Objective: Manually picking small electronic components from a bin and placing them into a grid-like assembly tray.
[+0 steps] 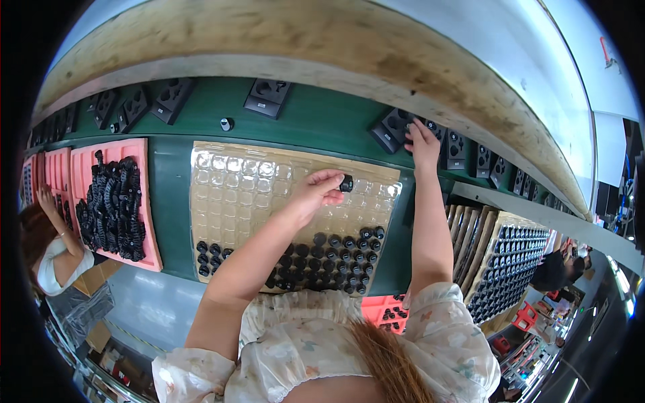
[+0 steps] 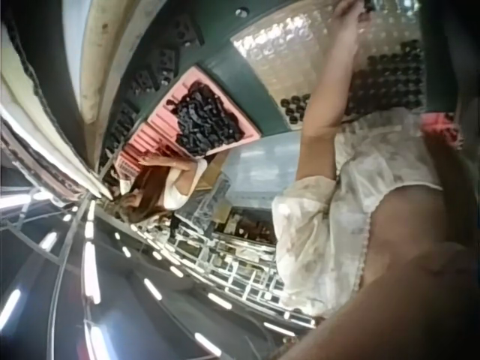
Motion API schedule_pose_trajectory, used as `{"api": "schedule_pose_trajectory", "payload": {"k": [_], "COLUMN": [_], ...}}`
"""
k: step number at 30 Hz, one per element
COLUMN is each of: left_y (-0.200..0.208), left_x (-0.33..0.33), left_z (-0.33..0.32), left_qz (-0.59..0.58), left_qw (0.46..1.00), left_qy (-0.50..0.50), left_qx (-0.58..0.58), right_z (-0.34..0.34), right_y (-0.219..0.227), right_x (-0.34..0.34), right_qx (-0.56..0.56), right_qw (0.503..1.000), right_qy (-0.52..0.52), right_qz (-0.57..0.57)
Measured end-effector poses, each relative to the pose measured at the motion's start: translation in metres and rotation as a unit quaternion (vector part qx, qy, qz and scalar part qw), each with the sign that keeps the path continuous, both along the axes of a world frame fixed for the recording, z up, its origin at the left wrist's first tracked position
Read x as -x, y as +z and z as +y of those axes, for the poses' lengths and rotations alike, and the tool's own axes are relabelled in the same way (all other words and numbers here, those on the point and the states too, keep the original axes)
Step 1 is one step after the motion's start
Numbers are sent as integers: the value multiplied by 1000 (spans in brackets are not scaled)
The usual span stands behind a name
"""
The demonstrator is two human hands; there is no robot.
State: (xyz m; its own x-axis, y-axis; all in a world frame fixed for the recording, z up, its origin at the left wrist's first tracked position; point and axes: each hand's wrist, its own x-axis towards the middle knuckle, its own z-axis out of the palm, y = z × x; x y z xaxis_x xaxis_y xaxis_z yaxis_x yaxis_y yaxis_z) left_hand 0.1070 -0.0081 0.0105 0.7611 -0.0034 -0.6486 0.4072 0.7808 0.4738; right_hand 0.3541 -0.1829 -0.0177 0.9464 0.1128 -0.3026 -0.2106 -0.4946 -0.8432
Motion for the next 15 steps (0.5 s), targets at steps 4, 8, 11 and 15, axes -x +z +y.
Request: {"api": "schedule_pose_trajectory", "payload": {"k": [4,8,11,15], "left_y": [7,2,-1,-6], "left_x": [-5,-4,2,5], "left_z": [-1,1,3,1], "left_qz": [7,17,28,39], "left_qw": [1000,998,998,997], "left_qy": [-13,-36,-38,-37], "left_qx": [-19,-44,-48,-49], "right_z": [2,5,10,10], "right_y": [-19,-18,-17,-11], "right_x": [-35,-56,-58,-60], "right_qx": [1,21,46,86], "right_qw": [999,997,996,992], "right_qy": [-40,-62,-78,-88], "right_qz": [-16,-42,-23,-17]}}
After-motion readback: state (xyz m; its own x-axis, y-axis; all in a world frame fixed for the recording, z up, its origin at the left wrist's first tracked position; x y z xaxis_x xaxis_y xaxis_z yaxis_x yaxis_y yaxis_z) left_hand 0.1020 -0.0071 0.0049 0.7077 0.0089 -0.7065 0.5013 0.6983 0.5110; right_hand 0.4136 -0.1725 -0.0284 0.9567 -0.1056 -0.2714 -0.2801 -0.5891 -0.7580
